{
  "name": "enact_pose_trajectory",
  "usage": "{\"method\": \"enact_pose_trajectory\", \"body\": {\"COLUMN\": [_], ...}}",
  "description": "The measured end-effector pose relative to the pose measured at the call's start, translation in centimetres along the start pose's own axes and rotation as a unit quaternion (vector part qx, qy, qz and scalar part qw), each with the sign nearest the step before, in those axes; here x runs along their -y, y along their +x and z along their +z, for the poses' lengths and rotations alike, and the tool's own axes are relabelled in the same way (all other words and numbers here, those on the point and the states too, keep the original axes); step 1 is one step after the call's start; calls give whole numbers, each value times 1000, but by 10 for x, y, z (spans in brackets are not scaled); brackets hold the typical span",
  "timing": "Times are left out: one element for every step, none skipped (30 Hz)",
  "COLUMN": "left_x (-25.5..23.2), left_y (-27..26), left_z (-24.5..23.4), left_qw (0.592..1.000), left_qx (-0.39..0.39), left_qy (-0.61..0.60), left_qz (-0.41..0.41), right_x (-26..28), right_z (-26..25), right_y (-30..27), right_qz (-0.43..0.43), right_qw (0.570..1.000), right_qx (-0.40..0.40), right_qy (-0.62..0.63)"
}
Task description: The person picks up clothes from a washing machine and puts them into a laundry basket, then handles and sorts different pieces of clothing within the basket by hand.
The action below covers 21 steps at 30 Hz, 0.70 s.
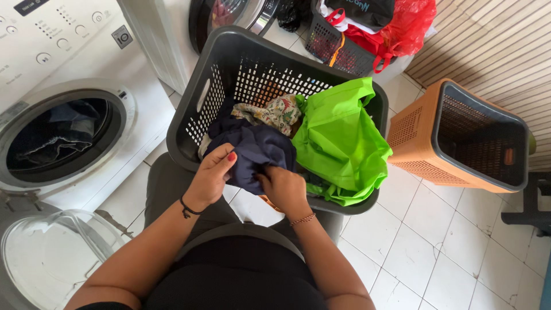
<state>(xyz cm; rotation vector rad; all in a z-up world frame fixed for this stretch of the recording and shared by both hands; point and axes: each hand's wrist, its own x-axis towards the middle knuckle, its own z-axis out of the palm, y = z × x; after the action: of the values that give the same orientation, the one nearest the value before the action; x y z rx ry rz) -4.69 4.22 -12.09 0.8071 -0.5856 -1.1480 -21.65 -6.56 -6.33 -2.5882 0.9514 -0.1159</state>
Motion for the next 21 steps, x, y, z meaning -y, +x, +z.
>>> {"method": "enact_pose_trajectory", "body": {"left_x": [-3,-4,-4,-1,2,5,8,10,11,10,9,7,6,5,4,3,2,1,0,-1,-2], "left_y": [0,-1,-2,-1,-1,-1,-2,-2,-1,-1,-2,-1,-1,-1,-1,0,0,2,3,4,6], "left_z": [-1,-2,-2,-3,-3,-3,-3,-4,-5,-6,-7,-7,-7,-7,-6,-5,-4,-3,-2,-1,1], "left_qw": [1000,1000,1000,999,999,999,999,999,999,999,999,999,998,997,997,998,998,999,999,997,997], "left_qx": [-3,-6,-11,-15,-17,-15,-13,-10,-15,-20,-27,-37,-46,-56,-53,-50,-47,-36,-25,-14,-21], "left_qy": [-3,-6,-8,-9,-12,-13,-16,-18,-23,-28,-32,-27,-22,-17,-17,-18,-19,12,42,72,78], "left_qz": [-9,-17,-24,-30,-38,-35,-31,-27,-26,-25,-23,-30,-39,-47,-44,-41,-38,-26,-14,-2,7], "right_x": [-4,-8,-11,-14,-18,-22,-26,-29,-32,-34,-36,-37,-37,-36,-34,-32,-29,-27,-25,-23,-21], "right_z": [2,3,6,9,12,17,21,25,28,27,25,21,14,5,-5,-17,-30,-43,-56,-67,-78], "right_y": [0,0,1,1,1,1,2,1,0,-3,-3,-3,-5,-7,-10,-15,-20,-24,-29,-34,-35], "right_qz": [12,25,19,13,9,3,-5,-12,-19,-25,-34,-39,-42,-46,-50,-54,-57,-80,-103,-126,-111], "right_qw": [1000,1000,1000,1000,1000,1000,1000,1000,999,997,993,990,987,983,977,971,963,948,929,907,921], "right_qx": [2,5,12,19,25,17,9,0,-33,-66,-97,-115,-134,-152,-172,-192,-212,-258,-303,-347,-325], "right_qy": [7,14,9,5,1,-4,-10,-15,7,28,51,65,80,95,115,134,154,171,186,201,186]}}
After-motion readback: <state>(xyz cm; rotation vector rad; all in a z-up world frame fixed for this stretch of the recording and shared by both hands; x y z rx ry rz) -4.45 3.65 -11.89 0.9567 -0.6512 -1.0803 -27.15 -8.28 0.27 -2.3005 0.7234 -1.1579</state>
